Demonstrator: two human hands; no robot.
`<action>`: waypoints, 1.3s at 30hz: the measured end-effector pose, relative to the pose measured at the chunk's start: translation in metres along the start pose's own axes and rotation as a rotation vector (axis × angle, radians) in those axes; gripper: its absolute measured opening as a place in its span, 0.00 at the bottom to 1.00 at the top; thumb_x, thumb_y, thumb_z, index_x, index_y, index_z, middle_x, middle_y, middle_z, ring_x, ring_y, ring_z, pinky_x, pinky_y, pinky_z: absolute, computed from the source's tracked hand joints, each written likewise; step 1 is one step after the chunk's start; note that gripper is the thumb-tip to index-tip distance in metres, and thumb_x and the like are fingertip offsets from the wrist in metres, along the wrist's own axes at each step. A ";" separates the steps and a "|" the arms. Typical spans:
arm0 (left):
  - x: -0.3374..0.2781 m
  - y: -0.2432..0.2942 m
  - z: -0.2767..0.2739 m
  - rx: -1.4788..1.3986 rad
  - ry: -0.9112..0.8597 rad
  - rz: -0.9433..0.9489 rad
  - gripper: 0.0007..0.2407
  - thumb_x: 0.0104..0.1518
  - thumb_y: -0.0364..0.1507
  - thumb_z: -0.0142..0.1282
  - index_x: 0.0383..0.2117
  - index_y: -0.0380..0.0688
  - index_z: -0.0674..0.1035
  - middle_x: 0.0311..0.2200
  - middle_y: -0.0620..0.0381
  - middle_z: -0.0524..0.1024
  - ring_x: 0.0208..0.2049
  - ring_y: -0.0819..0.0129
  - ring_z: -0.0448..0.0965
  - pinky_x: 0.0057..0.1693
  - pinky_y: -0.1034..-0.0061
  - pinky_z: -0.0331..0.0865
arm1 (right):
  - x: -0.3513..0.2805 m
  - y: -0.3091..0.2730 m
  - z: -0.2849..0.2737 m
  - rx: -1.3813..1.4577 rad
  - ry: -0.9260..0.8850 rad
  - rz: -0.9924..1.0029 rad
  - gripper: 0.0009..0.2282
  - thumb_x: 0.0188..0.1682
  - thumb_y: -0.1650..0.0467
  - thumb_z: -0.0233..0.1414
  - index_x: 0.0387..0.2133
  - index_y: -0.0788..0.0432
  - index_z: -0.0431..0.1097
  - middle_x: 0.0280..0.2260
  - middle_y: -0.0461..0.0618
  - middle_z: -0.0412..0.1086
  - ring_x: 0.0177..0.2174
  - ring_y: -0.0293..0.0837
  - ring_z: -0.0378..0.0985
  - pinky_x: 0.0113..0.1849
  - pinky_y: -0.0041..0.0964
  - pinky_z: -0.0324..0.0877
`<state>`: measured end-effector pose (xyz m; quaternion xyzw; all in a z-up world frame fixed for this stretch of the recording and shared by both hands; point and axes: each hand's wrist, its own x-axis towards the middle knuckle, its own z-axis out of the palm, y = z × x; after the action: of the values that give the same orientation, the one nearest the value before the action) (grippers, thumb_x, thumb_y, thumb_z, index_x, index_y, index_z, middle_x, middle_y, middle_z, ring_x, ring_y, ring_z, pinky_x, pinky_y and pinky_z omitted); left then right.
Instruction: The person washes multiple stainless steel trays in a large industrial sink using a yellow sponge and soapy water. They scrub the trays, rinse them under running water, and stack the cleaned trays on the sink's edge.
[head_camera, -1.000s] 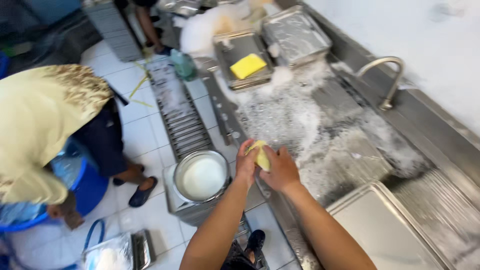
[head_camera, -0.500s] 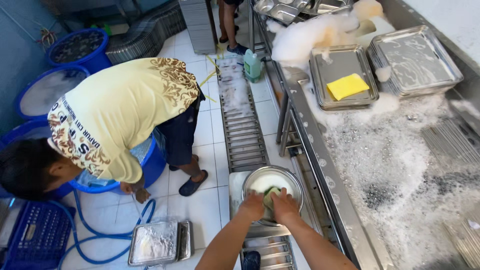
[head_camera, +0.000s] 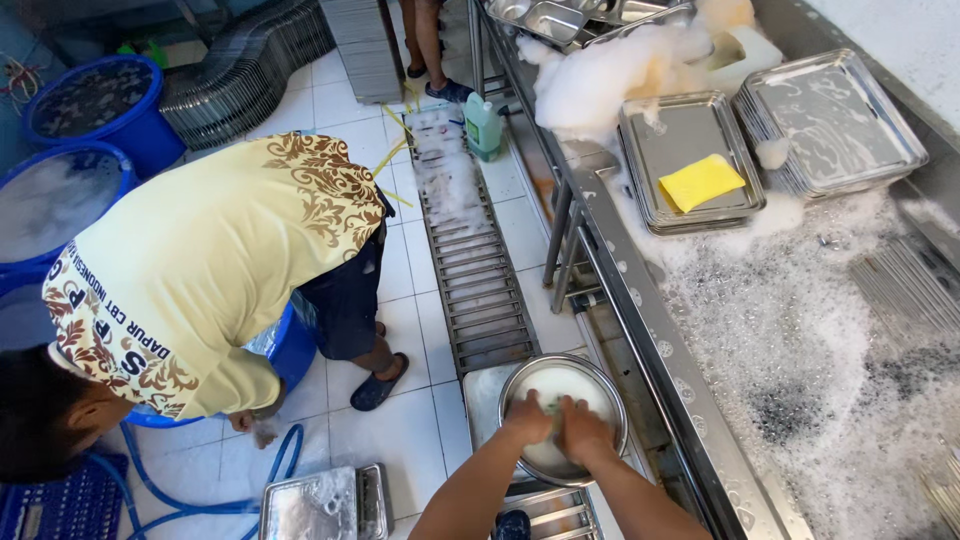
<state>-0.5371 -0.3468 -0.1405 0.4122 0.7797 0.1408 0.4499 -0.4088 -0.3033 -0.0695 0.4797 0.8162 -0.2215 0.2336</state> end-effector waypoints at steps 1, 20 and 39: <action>0.003 -0.001 -0.003 -0.157 0.088 -0.028 0.31 0.54 0.34 0.64 0.62 0.35 0.62 0.54 0.34 0.71 0.55 0.45 0.74 0.60 0.60 0.71 | 0.000 0.005 -0.002 0.054 0.039 -0.006 0.28 0.45 0.65 0.58 0.58 0.55 0.53 0.53 0.62 0.64 0.51 0.60 0.74 0.50 0.52 0.71; -0.108 0.300 0.082 -0.921 -0.689 0.705 0.17 0.56 0.26 0.51 0.53 0.38 0.78 0.51 0.51 0.79 0.51 0.66 0.77 0.57 0.75 0.70 | -0.288 0.162 -0.069 0.375 1.183 0.175 0.34 0.32 0.73 0.58 0.59 0.52 0.63 0.63 0.57 0.59 0.57 0.62 0.63 0.55 0.51 0.62; -0.106 0.484 0.299 0.427 -0.109 1.458 0.22 0.58 0.35 0.54 0.56 0.37 0.74 0.59 0.39 0.68 0.60 0.41 0.64 0.66 0.56 0.59 | -0.328 0.323 -0.035 0.215 0.819 0.723 0.25 0.48 0.67 0.46 0.62 0.55 0.58 0.64 0.54 0.55 0.63 0.55 0.56 0.58 0.52 0.57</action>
<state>-0.0157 -0.1730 0.0410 0.9072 0.2973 0.2280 0.1914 0.0126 -0.3631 0.1089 0.7972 0.5966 -0.0047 -0.0918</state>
